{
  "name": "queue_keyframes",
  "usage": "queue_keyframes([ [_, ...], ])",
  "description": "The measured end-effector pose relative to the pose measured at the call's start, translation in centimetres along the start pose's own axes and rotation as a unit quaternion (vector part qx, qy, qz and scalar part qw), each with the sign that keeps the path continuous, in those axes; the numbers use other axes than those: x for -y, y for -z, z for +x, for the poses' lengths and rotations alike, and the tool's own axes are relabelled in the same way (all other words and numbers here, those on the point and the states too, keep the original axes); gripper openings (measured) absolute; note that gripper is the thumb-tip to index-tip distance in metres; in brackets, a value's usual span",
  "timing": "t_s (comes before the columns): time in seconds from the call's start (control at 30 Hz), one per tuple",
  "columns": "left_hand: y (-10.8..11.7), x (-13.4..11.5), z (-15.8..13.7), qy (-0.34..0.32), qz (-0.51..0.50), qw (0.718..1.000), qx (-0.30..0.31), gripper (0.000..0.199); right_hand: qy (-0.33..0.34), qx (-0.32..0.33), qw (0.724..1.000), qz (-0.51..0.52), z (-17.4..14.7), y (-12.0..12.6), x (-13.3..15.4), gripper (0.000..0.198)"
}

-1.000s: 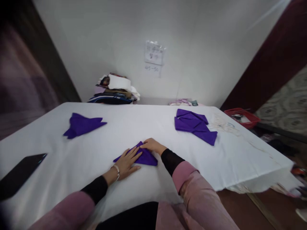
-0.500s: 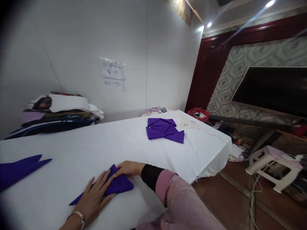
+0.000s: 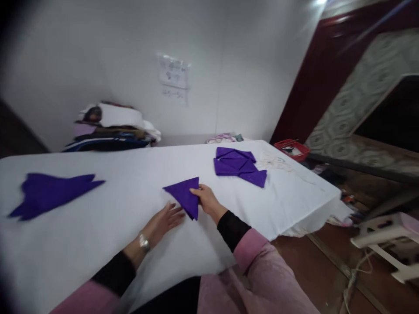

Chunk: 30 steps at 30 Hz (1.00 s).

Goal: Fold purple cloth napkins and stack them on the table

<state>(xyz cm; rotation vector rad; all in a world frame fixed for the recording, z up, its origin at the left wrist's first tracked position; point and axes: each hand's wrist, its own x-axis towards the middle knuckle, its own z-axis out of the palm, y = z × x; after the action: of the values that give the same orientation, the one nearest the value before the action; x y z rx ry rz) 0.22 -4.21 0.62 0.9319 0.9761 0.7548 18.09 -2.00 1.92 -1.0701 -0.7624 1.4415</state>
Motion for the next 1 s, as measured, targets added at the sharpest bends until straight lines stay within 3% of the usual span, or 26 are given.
queue_keyframes([
  [0.07, -0.9, -0.4, 0.6, 0.014, -0.076, 0.996, 0.034, 0.053, -0.019, -0.005, 1.0, 0.005, -0.7, -0.5, -0.6, 0.037],
  [0.17, -1.0, -0.3, 1.7, 0.016, -0.147, 0.989, -0.006, 0.048, -0.071, 0.007, 0.997, 0.005, -1.8, -0.7, -1.9, 0.036],
  [0.3, -0.1, 0.5, 2.5, -0.03, -0.163, 0.984, -0.068, 0.04, -0.101, 0.021, 0.995, -0.003, -2.8, -0.6, -3.1, 0.037],
  [0.53, 1.1, 0.3, 2.0, -0.087, -0.172, 0.978, -0.08, 0.04, -0.121, 0.124, 0.984, -0.028, -4.2, -0.2, -3.2, 0.042],
  [0.7, 1.6, -0.4, 0.8, -0.088, -0.129, 0.988, -0.004, 0.052, -0.078, 0.063, 0.994, -0.045, -3.3, 0.2, -1.8, 0.055],
  [0.83, 2.7, -0.9, 0.2, -0.072, -0.056, 0.994, 0.064, 0.062, -0.089, 0.101, 0.986, -0.095, -2.4, -0.1, -0.8, 0.057],
  [1.0, 6.0, -0.9, 0.5, -0.045, 0.142, 0.989, 0.017, 0.061, -0.125, 0.174, 0.963, -0.164, -2.6, -0.7, -2.5, 0.06],
])
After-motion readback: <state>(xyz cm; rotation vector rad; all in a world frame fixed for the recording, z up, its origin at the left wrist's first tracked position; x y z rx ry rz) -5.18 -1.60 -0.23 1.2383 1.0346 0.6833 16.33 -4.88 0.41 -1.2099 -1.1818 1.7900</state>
